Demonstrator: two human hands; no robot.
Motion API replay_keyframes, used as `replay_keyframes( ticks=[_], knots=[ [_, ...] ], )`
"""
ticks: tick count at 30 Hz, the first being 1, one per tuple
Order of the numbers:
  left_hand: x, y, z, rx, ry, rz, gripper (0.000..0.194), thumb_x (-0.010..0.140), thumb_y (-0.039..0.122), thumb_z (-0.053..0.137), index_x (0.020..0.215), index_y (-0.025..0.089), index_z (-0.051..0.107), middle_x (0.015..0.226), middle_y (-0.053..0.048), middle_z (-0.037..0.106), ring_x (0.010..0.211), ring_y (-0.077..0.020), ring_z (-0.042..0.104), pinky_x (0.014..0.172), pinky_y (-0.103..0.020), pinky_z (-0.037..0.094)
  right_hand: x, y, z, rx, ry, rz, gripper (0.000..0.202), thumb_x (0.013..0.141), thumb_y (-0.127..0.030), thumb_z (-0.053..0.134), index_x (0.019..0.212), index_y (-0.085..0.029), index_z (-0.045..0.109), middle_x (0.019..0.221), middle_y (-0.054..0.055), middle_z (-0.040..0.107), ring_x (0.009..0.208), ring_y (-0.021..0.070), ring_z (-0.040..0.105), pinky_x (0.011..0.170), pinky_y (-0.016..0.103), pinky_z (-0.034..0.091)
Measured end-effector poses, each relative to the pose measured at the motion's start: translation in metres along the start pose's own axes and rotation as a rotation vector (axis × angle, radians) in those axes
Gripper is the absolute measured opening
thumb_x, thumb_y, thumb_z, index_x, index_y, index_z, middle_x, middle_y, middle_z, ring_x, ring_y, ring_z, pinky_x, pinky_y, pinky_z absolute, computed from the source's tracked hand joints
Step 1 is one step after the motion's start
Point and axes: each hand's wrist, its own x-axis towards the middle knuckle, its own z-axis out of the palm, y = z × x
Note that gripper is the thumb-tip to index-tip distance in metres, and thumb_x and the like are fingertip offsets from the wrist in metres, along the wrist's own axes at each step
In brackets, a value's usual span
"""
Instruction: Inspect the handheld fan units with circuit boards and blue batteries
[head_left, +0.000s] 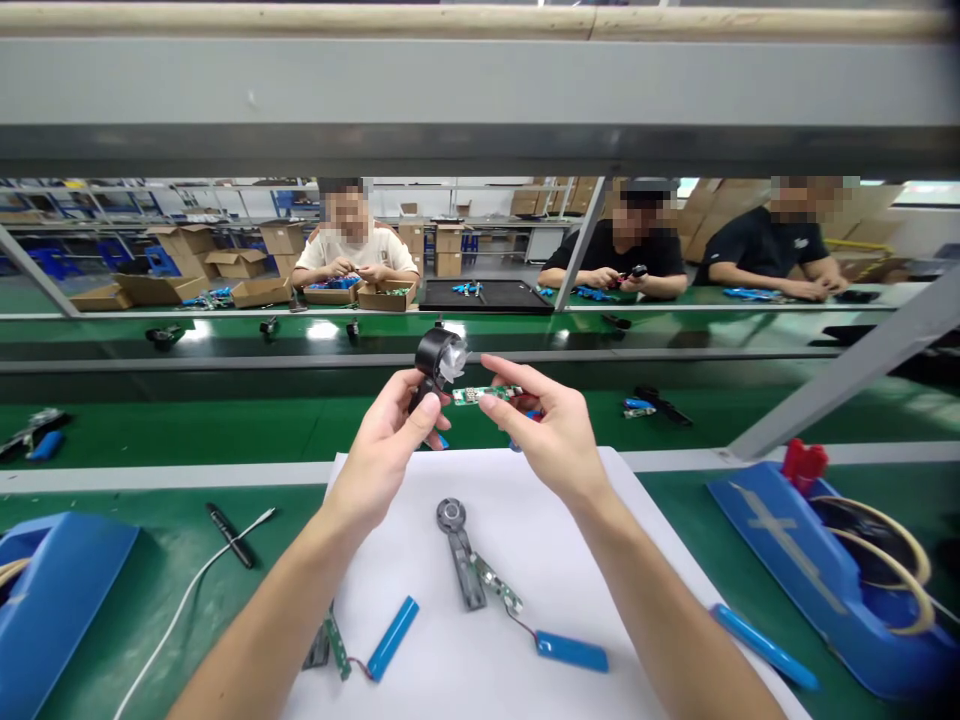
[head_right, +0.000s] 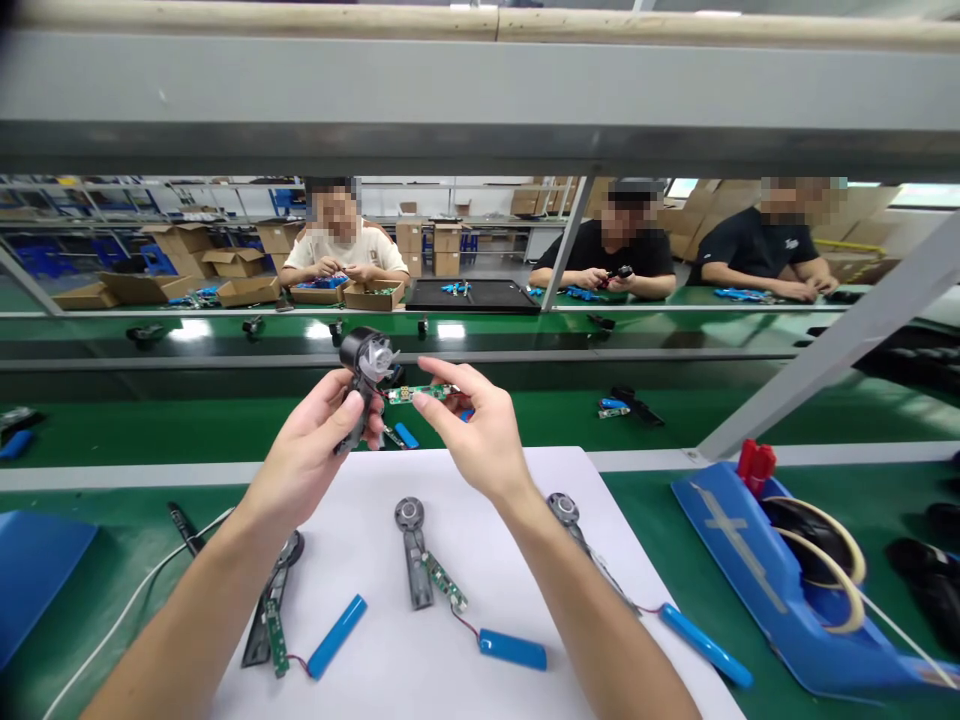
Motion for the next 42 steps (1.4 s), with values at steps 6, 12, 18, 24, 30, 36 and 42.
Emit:
replay_keyframes(
  ticks=[6, 12, 18, 24, 30, 36, 42],
  knots=[
    [0.0, -0.005, 0.003, 0.055, -0.028, 0.084, 0.03, 0.092, 0.04, 0.064, 0.116, 0.022, 0.058, 0.107, -0.006, 0.061, 0.092, -0.016, 0.061, 0.072, -0.025, 0.051, 0.004, -0.003, -0.005, -0.005, -0.143, 0.188, 0.032, 0.076, -0.039, 0.077, 0.096, -0.013, 0.076, 0.077, 0.004, 0.066, 0.059, 0.01, 0.049, 0.049, 0.023, 0.038],
    [-0.003, -0.002, 0.005, 0.046, -0.011, 0.094, 0.031, 0.09, 0.039, 0.067, 0.114, 0.021, 0.062, 0.106, -0.006, 0.063, 0.093, -0.0168, 0.061, 0.072, -0.024, 0.049, 0.004, -0.006, -0.006, 0.212, -0.339, 0.258, 0.031, 0.074, -0.04, 0.078, 0.075, -0.014, 0.061, 0.066, 0.001, 0.063, 0.055, 0.0088, 0.052, 0.042, 0.018, 0.033],
    [-0.002, 0.002, 0.001, 0.006, 0.001, 0.046, 0.034, 0.088, 0.041, 0.069, 0.114, 0.02, 0.065, 0.09, -0.003, 0.06, 0.075, -0.0123, 0.053, 0.068, -0.024, 0.046, 0.002, -0.003, -0.003, 0.38, -0.463, 0.351, 0.035, 0.078, -0.042, 0.077, 0.086, -0.016, 0.055, 0.077, 0.004, 0.071, 0.056, 0.0107, 0.061, 0.036, 0.015, 0.029],
    [-0.003, 0.009, -0.001, 0.04, -0.022, -0.038, 0.038, 0.082, 0.042, 0.075, 0.109, 0.017, 0.067, 0.089, -0.002, 0.061, 0.072, -0.0112, 0.052, 0.066, -0.023, 0.045, 0.002, -0.004, -0.004, 0.396, -0.636, 0.435, 0.029, 0.081, -0.034, 0.073, 0.098, -0.013, 0.064, 0.084, 0.008, 0.075, 0.057, 0.011, 0.065, 0.036, 0.016, 0.028],
    [-0.003, 0.014, -0.001, -0.04, -0.065, -0.089, 0.037, 0.078, 0.043, 0.079, 0.102, 0.017, 0.07, 0.084, -0.002, 0.062, 0.075, -0.0119, 0.055, 0.067, -0.022, 0.044, -0.001, -0.004, 0.003, 0.503, -0.66, 0.493, 0.017, 0.077, -0.026, 0.07, 0.082, -0.015, 0.058, 0.073, 0.005, 0.074, 0.048, 0.0116, 0.063, 0.035, 0.016, 0.029],
    [-0.003, 0.019, -0.002, -0.2, -0.135, -0.202, 0.028, 0.08, 0.039, 0.078, 0.092, 0.015, 0.072, 0.073, -0.002, 0.061, 0.066, -0.0105, 0.052, 0.057, -0.021, 0.037, -0.009, 0.001, 0.014, 0.786, -0.731, 0.601, 0.023, 0.07, -0.033, 0.065, 0.081, -0.02, 0.052, 0.056, -0.006, 0.061, 0.029, 0.006, 0.038, 0.03, 0.018, 0.025],
    [-0.005, 0.016, -0.003, -0.326, -0.195, -0.169, 0.014, 0.086, 0.027, 0.072, 0.092, 0.014, 0.071, 0.083, -0.006, 0.067, 0.071, -0.0124, 0.058, 0.058, -0.022, 0.04, -0.021, 0.007, 0.017, 0.552, -0.538, 0.686, 0.036, 0.085, -0.059, 0.042, 0.086, -0.023, 0.046, 0.069, -0.002, 0.068, 0.024, 0.0007, 0.02, 0.03, 0.019, 0.016]
  ],
)
